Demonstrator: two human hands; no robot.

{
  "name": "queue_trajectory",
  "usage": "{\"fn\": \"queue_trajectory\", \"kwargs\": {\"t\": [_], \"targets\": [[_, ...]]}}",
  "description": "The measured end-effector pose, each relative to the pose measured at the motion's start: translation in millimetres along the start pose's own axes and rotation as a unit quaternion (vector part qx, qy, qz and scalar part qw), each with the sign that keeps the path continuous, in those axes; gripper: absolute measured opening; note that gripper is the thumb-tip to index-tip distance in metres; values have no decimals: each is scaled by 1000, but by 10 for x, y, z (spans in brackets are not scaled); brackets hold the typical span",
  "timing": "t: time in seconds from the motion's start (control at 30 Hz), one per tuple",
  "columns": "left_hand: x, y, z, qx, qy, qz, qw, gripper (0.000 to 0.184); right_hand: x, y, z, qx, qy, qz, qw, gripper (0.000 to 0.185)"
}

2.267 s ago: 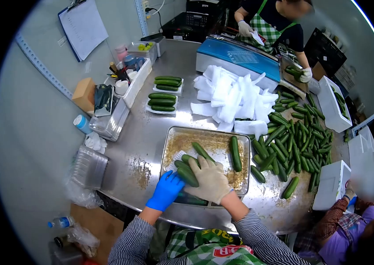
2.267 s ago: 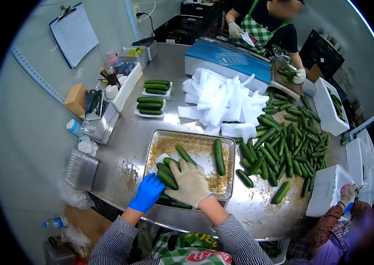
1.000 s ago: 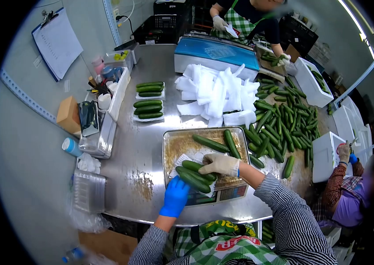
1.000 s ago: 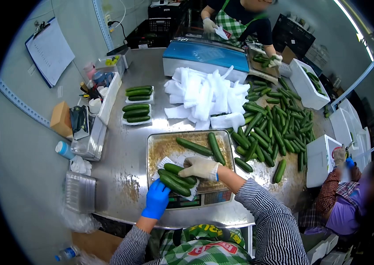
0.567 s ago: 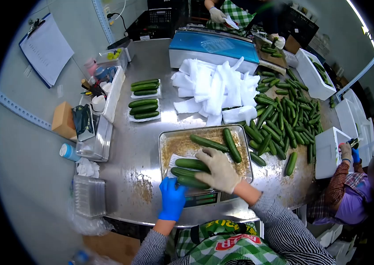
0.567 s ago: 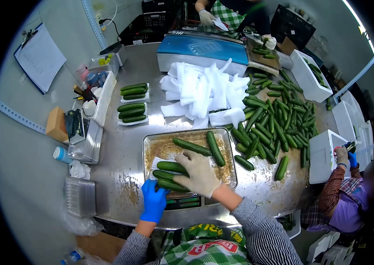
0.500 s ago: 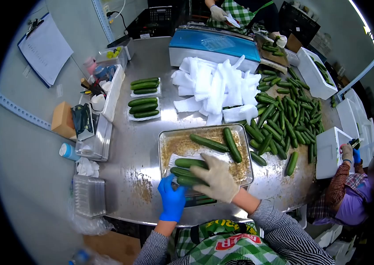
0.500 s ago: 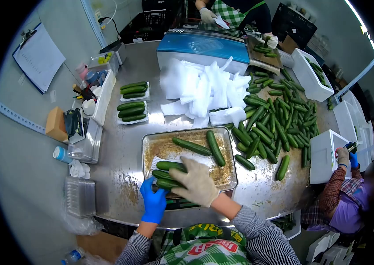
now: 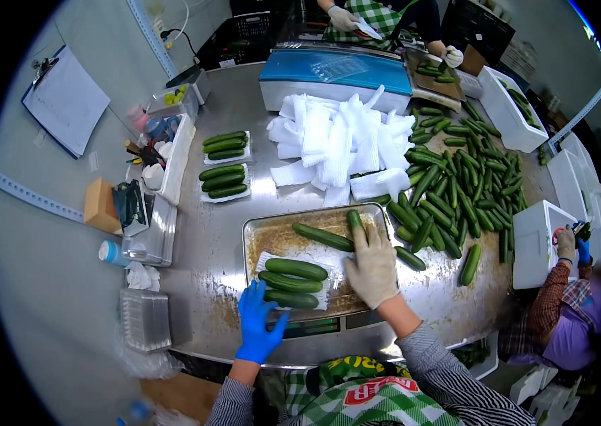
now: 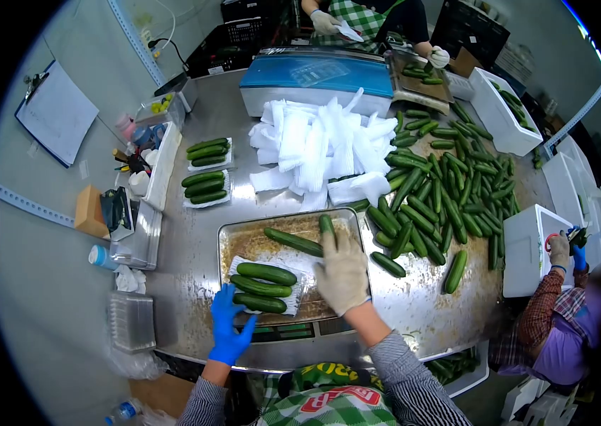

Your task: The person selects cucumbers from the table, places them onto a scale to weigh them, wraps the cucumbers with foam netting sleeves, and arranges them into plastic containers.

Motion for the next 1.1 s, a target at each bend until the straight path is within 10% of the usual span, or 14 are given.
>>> {"fn": "queue_trajectory", "kwargs": {"t": [0.13, 0.33, 0.47, 0.63, 0.77, 0.93, 1.1], "targets": [[581, -42, 45, -36, 1, -91, 995, 46, -65, 450, 225, 27, -67, 12, 997, 61], [1644, -197, 825, 138, -232, 92, 958, 40, -80, 551, 210, 245, -94, 136, 955, 53], [1795, -386, 768, 122, -304, 68, 942, 35, -97, 567, -90, 460, -168, 309, 815, 55], [1689, -538, 31, -17, -296, -112, 948, 35, -308, 526, 67, 731, -141, 275, 608, 63], [1262, -557, -580, -207, -257, -279, 902, 38, -202, 250, 131, 716, -195, 254, 620, 62], [723, -585, -1032, -271, -178, -319, 891, 36, -121, -273, 272, 406, -109, 40, 906, 46], [465, -507, -1157, -242, -208, -298, 900, 30, -243, -287, 218, 252, -13, 1, 968, 48]]}}
Point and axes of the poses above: each hand's wrist, its own x-axis towards the middle knuckle, its own z-axis out of the palm, y = z × x, the point moved 2 cm from there along x, towards the middle knuckle, and after that the axes turned 4 degrees about x, right-handed, at the moved point
